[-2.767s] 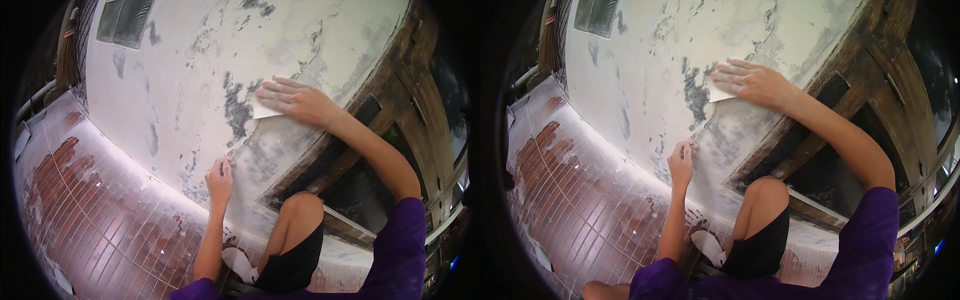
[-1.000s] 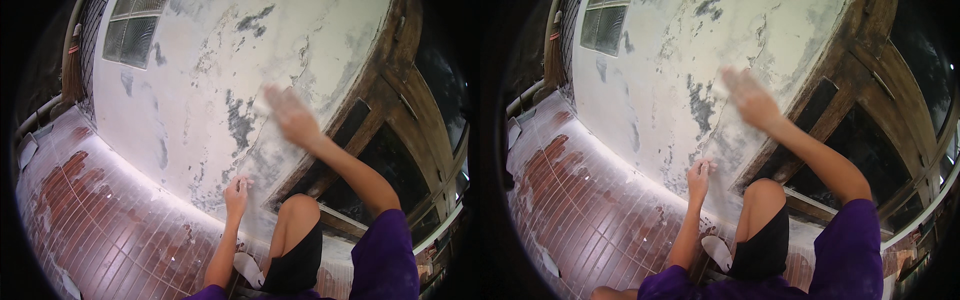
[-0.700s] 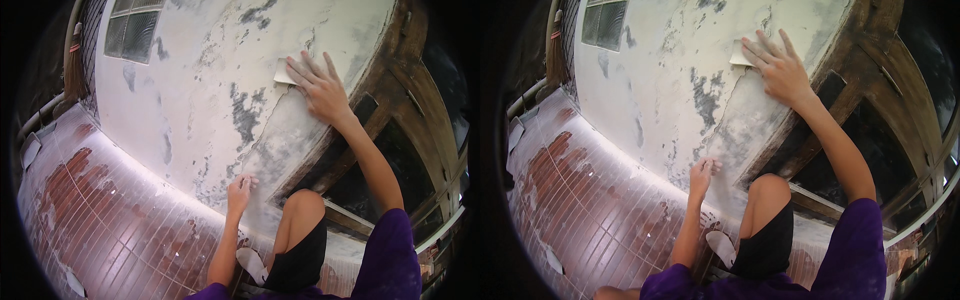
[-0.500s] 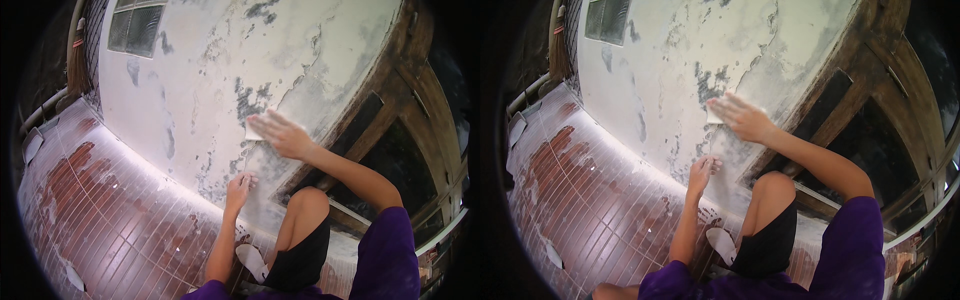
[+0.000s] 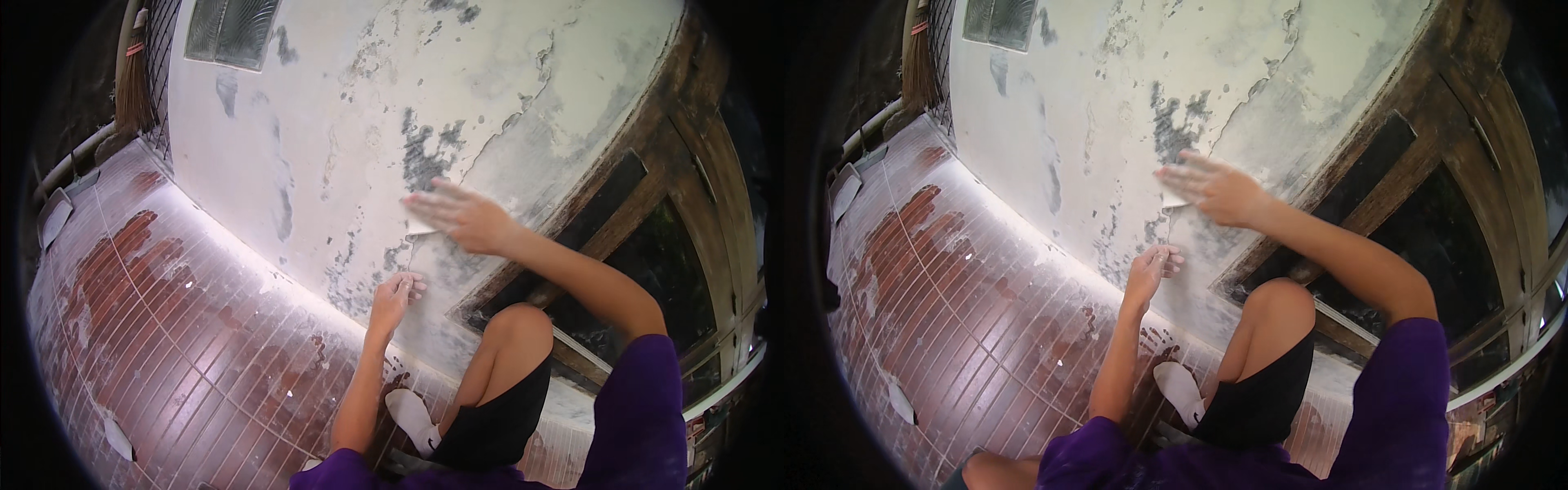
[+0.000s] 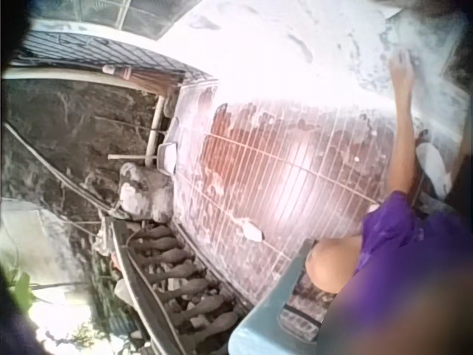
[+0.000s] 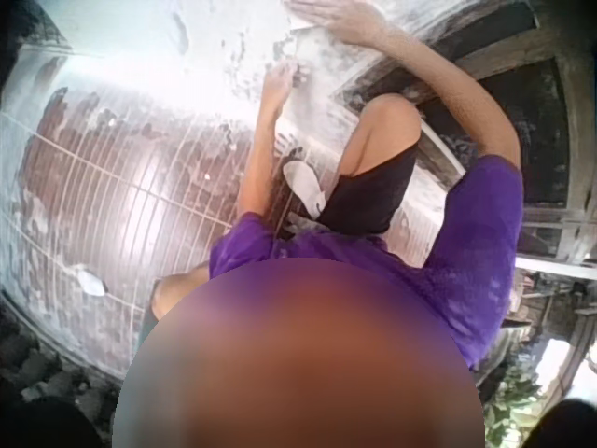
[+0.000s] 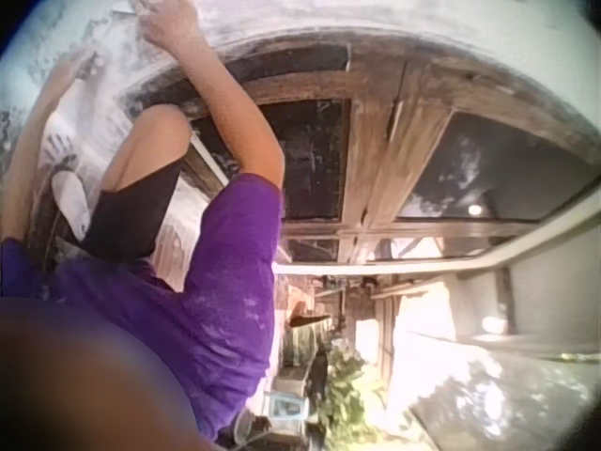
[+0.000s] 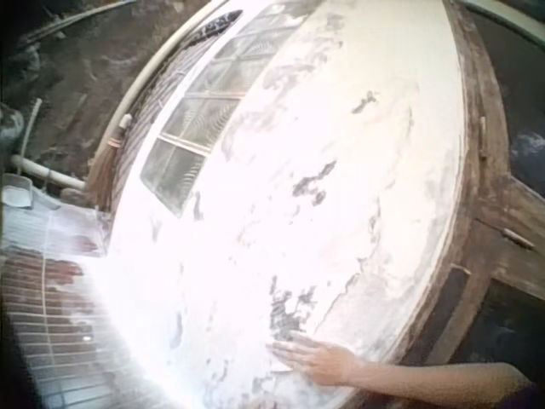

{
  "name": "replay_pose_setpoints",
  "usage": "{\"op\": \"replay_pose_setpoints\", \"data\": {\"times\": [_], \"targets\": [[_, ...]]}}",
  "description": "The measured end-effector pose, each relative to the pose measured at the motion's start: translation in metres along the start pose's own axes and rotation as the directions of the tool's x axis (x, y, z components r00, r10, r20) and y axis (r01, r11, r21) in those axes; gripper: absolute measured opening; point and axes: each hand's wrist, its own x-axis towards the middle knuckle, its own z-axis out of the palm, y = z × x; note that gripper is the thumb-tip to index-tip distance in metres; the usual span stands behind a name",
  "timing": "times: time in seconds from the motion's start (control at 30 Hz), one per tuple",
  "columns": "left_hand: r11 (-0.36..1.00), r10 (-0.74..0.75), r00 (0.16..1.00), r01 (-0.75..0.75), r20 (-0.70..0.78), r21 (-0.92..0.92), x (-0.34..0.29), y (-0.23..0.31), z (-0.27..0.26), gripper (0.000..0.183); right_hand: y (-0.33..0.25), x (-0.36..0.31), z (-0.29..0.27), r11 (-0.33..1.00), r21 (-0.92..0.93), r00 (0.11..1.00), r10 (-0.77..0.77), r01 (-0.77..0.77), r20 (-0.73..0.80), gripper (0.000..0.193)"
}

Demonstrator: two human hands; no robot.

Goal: The person sands a section of an exterior wall using a sanding block. They work on a lower area of the wall while seated, then stand to sand a higher section near a window frame.

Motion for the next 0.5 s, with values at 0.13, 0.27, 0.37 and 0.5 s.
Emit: {"op": "replay_pose_setpoints", "data": {"times": [0.13, 0.27, 0.37, 0.5], "targets": [[0.996, 0.08, 0.996, -0.08, 0.026, -0.026, 0.003, 0.0, 0.005, 0.03, 0.004, 0.007, 0.002, 0.971, 0.224, 0.993, -0.101, 0.084, 0.066, 0.059], [0.985, 0.131, 0.991, -0.134, 0.032, 0.11, 0.006, -0.002, 0.013, 0.031, 0.071, -0.037, -0.043, 0.99, 0.141, 1.0, 0.016, -0.014, -0.013, 0.062], [0.933, 0.184, 0.976, -0.21, 0.115, 0.293, 0.005, -0.004, 0.023, 0.032, 0.06, -0.031, -0.044, 1.0, 0.004, 0.998, 0.001, -0.001, 0.065, 0.06], [0.938, 0.099, 0.966, -0.17, 0.239, 0.302, 0.001, -0.007, 0.041, 0.033, 0.003, 0.029, -0.006, 0.973, 0.157, 0.978, -0.184, 0.167, 0.098, 0.055]]}}
